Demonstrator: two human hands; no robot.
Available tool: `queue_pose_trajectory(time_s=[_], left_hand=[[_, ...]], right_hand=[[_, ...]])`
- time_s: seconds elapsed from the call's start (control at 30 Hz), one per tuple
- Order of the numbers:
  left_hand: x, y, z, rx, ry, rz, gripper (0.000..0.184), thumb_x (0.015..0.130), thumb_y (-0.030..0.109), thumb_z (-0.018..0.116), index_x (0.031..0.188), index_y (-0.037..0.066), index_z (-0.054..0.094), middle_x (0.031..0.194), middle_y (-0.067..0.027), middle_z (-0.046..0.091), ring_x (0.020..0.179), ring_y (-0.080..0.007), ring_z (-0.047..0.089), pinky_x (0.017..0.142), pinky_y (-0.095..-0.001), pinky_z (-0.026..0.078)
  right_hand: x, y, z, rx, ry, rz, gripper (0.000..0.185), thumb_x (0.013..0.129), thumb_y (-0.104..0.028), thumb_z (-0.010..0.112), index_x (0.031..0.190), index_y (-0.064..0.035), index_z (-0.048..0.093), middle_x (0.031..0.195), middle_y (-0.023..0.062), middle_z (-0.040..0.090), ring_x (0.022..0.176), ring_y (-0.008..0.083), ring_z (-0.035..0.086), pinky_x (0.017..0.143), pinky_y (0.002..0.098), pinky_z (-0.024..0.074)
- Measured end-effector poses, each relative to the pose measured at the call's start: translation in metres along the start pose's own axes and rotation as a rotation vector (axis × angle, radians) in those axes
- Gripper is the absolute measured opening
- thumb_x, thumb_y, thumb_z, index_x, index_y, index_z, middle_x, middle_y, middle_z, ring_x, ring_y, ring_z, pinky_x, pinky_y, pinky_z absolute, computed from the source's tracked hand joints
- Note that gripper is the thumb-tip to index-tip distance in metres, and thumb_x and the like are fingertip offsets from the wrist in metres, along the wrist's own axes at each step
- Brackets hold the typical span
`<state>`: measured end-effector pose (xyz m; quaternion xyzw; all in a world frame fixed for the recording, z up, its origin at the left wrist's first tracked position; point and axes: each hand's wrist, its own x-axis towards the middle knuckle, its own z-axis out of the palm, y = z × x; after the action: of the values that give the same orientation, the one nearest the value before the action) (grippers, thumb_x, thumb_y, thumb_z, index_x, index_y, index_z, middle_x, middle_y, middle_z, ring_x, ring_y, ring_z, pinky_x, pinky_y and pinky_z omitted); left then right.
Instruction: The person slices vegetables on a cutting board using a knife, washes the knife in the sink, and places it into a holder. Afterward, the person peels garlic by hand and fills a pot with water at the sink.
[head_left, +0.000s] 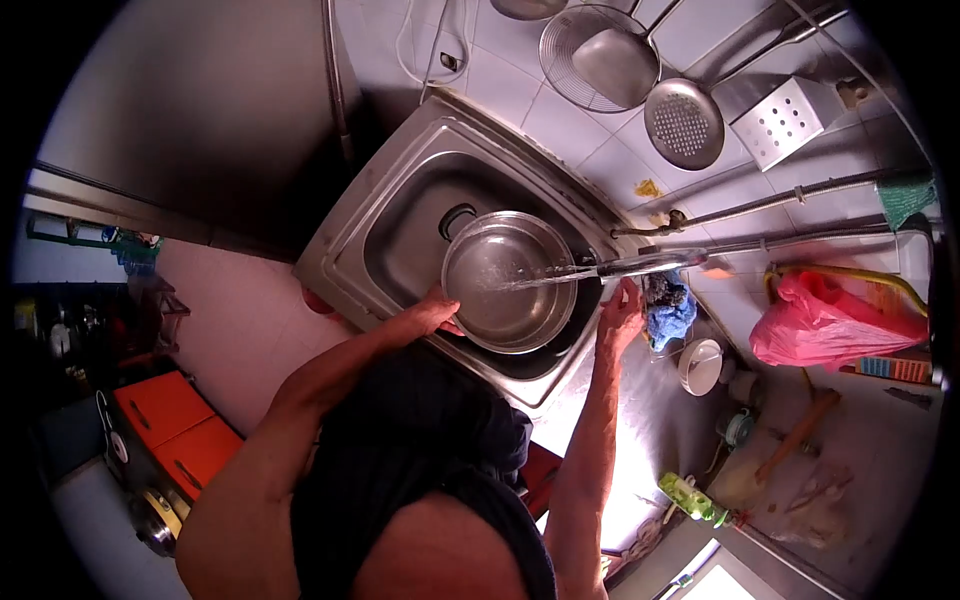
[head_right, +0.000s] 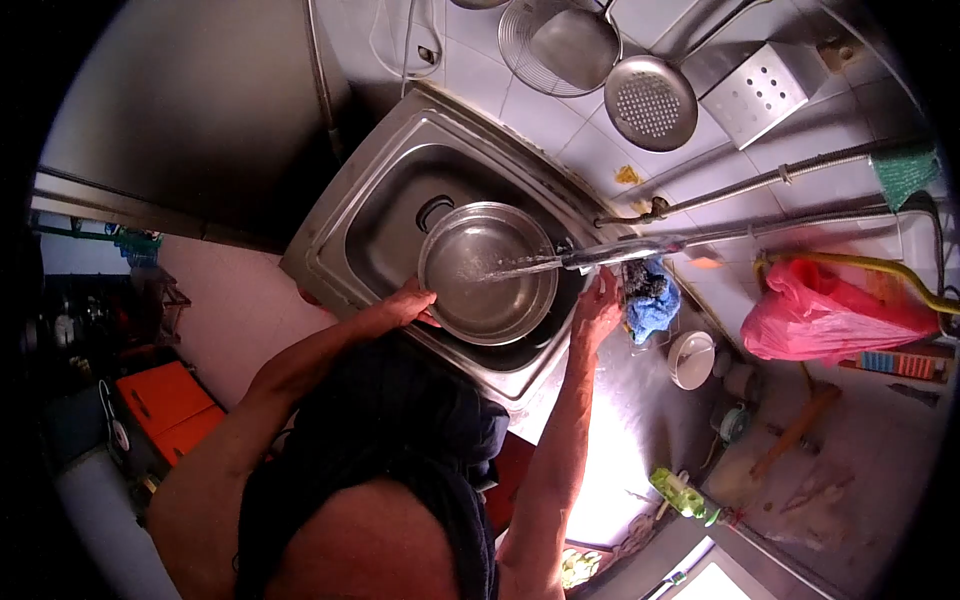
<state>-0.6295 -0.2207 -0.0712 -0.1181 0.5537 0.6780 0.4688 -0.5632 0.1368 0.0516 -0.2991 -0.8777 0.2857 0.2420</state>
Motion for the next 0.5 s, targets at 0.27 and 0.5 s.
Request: queue_pose_trajectory(time_s=[0.27,0.5], left_hand=[[0.017,-0.026,-0.026,0.006,-0.187,0.096,0.060,0.101,0.013,0.055,0.154,0.014,0.027,0.136,-0.0161,0.056,0.103,-0.0387,0.071,0.076,-0.0514,0.067],[0.016,-0.025,-0.026,-0.012,-0.075,0.045,0.060,0.101,0.015,0.058,0.154,0.011,0.028,0.142,-0.0180,0.052,0.112,-0.0401,0.067,0.076,-0.0522,0.067]], right_hand=[[0.015,0.013,0.022,-0.245,-0.238,-0.136,0.028,0.098,-0.029,0.062,0.113,-0.0074,0.071,0.105,0.0219,0.071,0.088,0.0433,0.070,0.075,0.0523,0.0536],[0.023,0.009,0.025,-0.461,-0.322,0.022,0.039,0.096,-0.040,0.064,0.098,-0.0029,0.073,0.094,0.0238,0.075,0.084,0.0369,0.074,0.075,0.0492,0.0554]])
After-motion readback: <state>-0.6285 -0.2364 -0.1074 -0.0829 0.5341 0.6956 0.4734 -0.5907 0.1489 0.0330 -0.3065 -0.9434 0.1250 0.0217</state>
